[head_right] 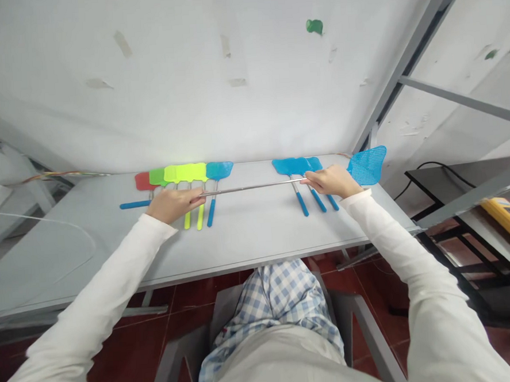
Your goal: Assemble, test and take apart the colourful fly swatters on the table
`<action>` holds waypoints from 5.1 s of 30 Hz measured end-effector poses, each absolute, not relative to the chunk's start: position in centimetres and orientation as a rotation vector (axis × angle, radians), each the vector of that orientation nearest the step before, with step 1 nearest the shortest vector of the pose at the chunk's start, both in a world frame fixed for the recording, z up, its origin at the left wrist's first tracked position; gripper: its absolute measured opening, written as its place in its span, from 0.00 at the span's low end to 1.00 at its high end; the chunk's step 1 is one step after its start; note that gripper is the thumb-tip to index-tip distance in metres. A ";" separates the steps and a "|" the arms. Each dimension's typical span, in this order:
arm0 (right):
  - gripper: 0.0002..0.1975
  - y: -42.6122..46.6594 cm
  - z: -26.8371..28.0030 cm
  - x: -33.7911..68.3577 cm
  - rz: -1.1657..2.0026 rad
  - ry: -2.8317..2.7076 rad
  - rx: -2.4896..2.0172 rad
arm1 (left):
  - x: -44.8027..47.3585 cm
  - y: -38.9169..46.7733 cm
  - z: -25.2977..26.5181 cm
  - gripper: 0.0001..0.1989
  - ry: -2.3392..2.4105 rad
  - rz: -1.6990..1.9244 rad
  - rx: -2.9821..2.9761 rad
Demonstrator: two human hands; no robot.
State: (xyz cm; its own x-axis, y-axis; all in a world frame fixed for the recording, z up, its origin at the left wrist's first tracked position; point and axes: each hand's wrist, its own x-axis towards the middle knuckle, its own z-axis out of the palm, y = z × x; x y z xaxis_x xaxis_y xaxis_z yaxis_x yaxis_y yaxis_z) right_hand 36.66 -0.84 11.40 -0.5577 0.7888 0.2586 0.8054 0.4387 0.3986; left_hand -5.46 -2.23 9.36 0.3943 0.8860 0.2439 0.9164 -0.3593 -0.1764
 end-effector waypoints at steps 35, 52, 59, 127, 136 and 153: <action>0.30 3.0 10.9 39.8 -0.843 -2.740 -1.380 | -7.4 1.4 8.2 0.28 -1.366 -0.165 -2.437; 0.30 2.3 10.5 41.7 -0.972 -2.780 -1.428 | -8.7 1.2 8.2 0.26 -1.403 -0.041 -2.438; 0.30 2.1 11.8 39.5 -0.974 -2.797 -1.433 | -7.2 0.9 8.9 0.29 -1.424 -0.043 -2.415; 0.16 0.3 9.6 28.3 -0.879 -2.689 -0.849 | 1.7 -1.7 10.2 0.29 -1.458 -0.194 -2.656; 0.18 1.4 9.7 34.5 -1.046 -2.603 -1.087 | -5.0 -1.6 10.0 0.26 -1.645 -0.033 -2.611; 0.31 -4.0 12.6 23.4 -0.590 -2.843 -1.255 | 6.1 -4.6 10.9 0.18 -1.489 -0.213 -2.637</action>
State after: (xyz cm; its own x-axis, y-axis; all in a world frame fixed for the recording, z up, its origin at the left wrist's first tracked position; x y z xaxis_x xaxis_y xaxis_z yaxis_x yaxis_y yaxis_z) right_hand 23.40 -3.96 12.58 -0.6851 0.7171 0.1284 0.7090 0.6158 0.3436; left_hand 6.08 -4.62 10.88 0.5106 0.8422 0.1734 0.8570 -0.5148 -0.0232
